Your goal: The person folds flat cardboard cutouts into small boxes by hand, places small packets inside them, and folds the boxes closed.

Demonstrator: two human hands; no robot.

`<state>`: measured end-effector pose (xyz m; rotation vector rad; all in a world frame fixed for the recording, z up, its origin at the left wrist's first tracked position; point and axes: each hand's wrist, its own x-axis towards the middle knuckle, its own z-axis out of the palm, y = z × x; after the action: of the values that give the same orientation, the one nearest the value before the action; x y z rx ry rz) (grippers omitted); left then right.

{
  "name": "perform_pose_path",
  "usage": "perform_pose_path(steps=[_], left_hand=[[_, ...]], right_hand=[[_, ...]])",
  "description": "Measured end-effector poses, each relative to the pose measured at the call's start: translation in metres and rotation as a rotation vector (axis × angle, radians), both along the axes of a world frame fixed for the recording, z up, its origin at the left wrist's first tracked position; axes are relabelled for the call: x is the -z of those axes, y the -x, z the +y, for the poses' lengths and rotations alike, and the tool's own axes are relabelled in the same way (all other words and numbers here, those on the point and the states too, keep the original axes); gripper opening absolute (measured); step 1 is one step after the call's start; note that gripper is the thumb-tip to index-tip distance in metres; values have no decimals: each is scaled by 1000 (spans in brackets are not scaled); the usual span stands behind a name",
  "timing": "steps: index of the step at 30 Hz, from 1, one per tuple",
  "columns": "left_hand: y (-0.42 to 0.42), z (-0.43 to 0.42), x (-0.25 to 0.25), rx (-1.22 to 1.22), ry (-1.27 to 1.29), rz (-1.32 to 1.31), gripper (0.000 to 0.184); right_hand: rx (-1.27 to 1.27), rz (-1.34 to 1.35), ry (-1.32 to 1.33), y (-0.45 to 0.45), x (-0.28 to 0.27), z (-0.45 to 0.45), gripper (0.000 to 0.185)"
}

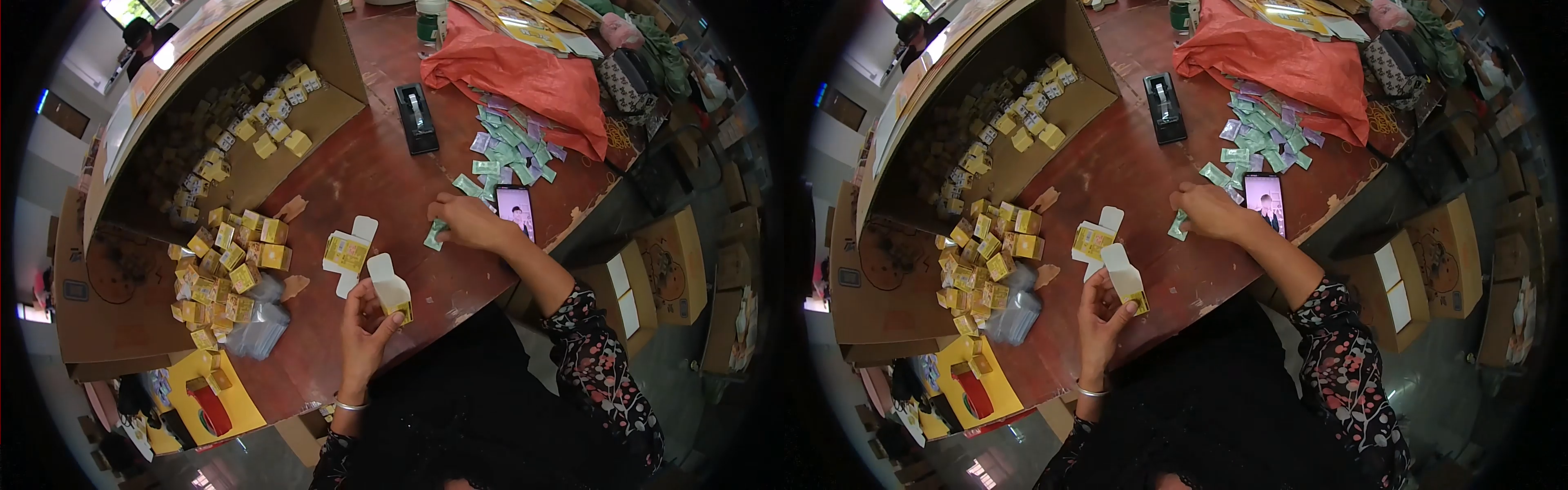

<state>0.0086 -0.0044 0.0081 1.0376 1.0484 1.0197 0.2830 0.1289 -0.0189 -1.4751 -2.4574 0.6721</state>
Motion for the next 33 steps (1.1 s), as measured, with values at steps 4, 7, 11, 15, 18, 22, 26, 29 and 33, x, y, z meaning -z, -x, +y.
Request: perform_pose_path(steps=[4, 7, 11, 15, 18, 22, 26, 29, 33], left_hand=[[1, 0, -2, 30, 21, 11, 61], [-1, -1, 4, -44, -136, 181, 63], [-5, 0, -5, -38, -209, 342, 70], [-15, 1, -8, 32, -319, 450, 74], [-16, 2, -5, 50, -377, 464, 74], [-16, -4, -8, 19, -256, 290, 75], [-16, -6, -12, -31, -218, -47, 75], [-14, -9, -8, -19, -292, -122, 73], [-16, -9, -6, 22, -318, -207, 63]], right_hand=[[-32, 101, 12, 4, 3, -11, 26], [-12, 311, 6, 1, -6, -25, 18], [-17, 508, -135, 10, -58, -52, 12], [-138, 277, -346, 31, -84, -72, 9], [-235, 257, -378, 44, -82, -74, 17], [-306, 331, -368, 52, -74, -72, 24], [-160, 495, -333, 52, -68, -79, 25], [-20, 861, -233, 22, -79, -83, 33], [-205, 838, -196, 29, -51, -98, 60]])
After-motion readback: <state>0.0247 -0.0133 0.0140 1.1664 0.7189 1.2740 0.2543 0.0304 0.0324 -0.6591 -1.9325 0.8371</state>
